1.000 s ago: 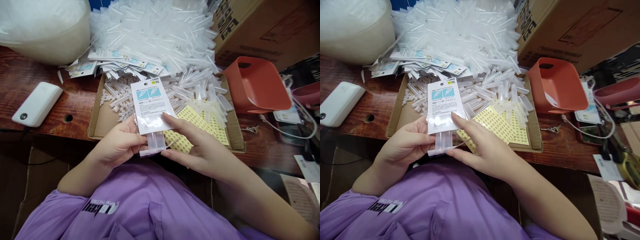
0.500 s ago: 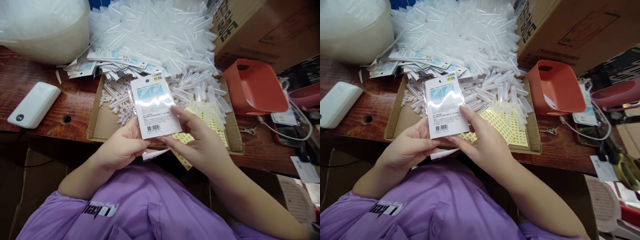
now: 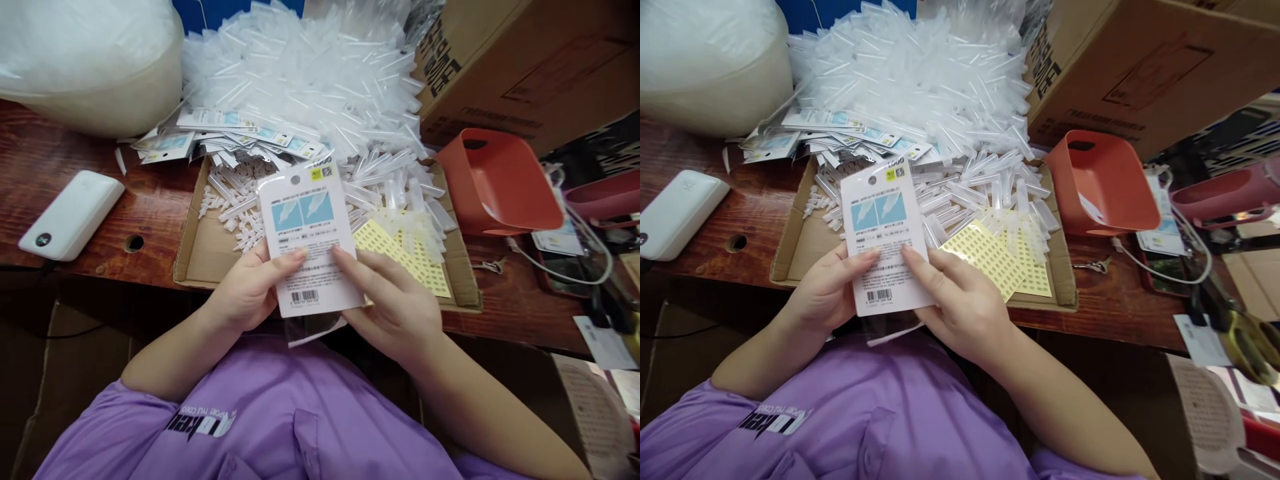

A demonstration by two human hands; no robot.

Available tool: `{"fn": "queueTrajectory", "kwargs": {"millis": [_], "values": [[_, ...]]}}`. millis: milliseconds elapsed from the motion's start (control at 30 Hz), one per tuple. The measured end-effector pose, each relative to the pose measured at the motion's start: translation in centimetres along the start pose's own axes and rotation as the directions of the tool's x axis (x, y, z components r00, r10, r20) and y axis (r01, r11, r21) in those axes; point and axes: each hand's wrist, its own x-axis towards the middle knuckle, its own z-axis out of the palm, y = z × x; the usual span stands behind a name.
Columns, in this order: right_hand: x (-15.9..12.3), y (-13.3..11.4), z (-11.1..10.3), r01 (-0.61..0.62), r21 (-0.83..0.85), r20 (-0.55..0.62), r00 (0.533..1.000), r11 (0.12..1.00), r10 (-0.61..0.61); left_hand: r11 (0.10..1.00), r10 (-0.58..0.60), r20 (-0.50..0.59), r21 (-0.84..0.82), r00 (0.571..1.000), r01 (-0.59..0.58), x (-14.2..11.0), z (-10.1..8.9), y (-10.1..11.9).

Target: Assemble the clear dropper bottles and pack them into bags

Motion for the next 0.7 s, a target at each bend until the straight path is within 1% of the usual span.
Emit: {"fn": "queueTrajectory", "kwargs": {"millis": [33,100,200,300,433,467,500,533,567,633,700], "values": [[-0.2,-0.1,0.0,0.025,0.001,0.033,0.999,1.0,-0.025,1.0,0.016,-0.025,-0.001,1.0,-0.016,0.1,0.1,-0.1],[-0.6,-0.2,-0.1,0.058,-0.016,0.062,0.996,0.998,-0.057,0.999,0.037,-0.027,0.0,0.999,-0.037,0.2,0.4,-0.3],[-1.2,-0.5,0.0,0.028,-0.061,0.026,0.999,0.998,-0.027,0.999,0.051,-0.014,0.01,0.999,-0.051,-0.1,0.8,-0.5],[-2.0,-0.7,0.7,-0.037,-0.14,-0.083,0.996,0.99,0.025,0.998,0.062,-0.016,0.024,0.998,-0.061,-0.4,1.1,-0.9],[-2.4,-0.8,1.8,-0.077,-0.205,-0.274,0.961,0.976,0.019,0.994,0.1,0.009,0.045,0.995,-0.1,-0.6,1.1,-1.6],[-2.3,-0.8,1.8,-0.087,-0.218,-0.302,0.953,0.972,0.018,0.992,0.111,0.019,0.051,0.994,-0.112,-0.7,1.0,-1.7],[-2.3,-0.8,1.8,-0.086,-0.235,-0.307,0.952,0.968,0.01,0.991,0.118,0.03,0.056,0.993,-0.12,-0.7,0.8,-1.8],[-2.2,-0.8,1.7,-0.073,-0.246,-0.289,0.957,0.967,-0.001,0.99,0.121,0.038,0.061,0.992,-0.123,-0.7,0.7,-1.9],[-2.1,-0.8,1.5,-0.045,-0.248,-0.239,0.971,0.968,-0.017,0.99,0.12,0.044,0.064,0.992,-0.123,-0.7,0.6,-2.0],[-1.9,-0.7,0.9,0.039,-0.238,-0.098,0.993,0.97,-0.064,0.991,0.116,0.043,0.065,0.992,-0.119,-0.7,0.4,-2.2],[-1.8,-0.6,0.3,0.103,-0.234,0.006,0.995,0.967,-0.104,0.991,0.119,0.035,0.061,0.992,-0.121,-0.7,0.3,-2.3]]}}
